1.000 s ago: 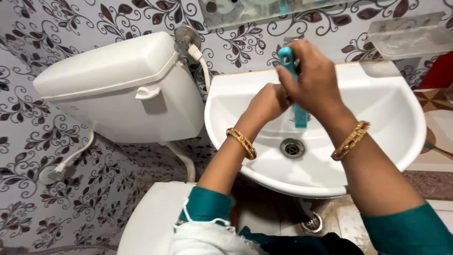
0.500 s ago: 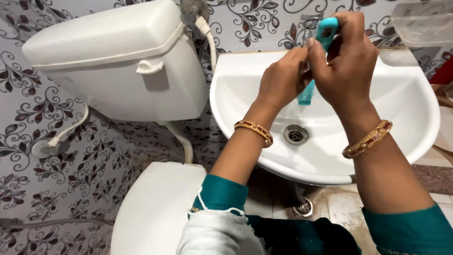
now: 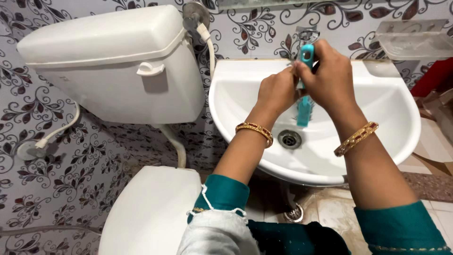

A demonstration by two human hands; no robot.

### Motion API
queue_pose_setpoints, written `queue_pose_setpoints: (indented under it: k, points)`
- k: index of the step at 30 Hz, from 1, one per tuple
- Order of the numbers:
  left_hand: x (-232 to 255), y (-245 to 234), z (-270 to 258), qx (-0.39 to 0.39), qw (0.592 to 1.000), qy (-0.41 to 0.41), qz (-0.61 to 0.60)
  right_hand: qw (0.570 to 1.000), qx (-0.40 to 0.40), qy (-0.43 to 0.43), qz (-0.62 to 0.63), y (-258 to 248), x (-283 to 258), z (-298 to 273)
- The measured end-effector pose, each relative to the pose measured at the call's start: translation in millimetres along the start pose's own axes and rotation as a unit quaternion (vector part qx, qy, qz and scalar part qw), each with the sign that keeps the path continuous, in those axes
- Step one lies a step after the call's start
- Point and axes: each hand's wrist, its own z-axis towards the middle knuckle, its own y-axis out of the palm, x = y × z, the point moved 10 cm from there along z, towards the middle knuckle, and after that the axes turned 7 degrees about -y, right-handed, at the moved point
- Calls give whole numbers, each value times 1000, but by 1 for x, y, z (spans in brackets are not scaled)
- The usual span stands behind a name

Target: The person rinses a cleaning brush under a running faucet at a sink, rubbing the bristles by hand and turning the brush over to clean different sides.

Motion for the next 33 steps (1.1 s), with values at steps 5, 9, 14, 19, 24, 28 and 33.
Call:
queue_pose_setpoints:
  k: [5,9,14,19,24,28,33]
  points:
    - [13,-5,-1,-7,994,4,-113,996,72,-40,-43,-20,-15,-6]
    - [9,30,3,-133,979,14,-156,994,50,-47,-84,-18,-20,-4]
    - [12,43,5,-160,949,27,-271,986,96,-83,-108,-30,-27,-2]
    - [27,56,-14,-257,933,13,-250,986,54,-9,-160,-26,4,-5]
    - [45,48,-26,-305,875,26,-374,972,131,35,-193,-61,39,-6]
    - [47,52,-26,-314,875,23,-368,967,141,28,-209,-63,41,-8]
    - [46,50,-26,-300,874,41,-379,969,162,70,-173,-63,65,-13]
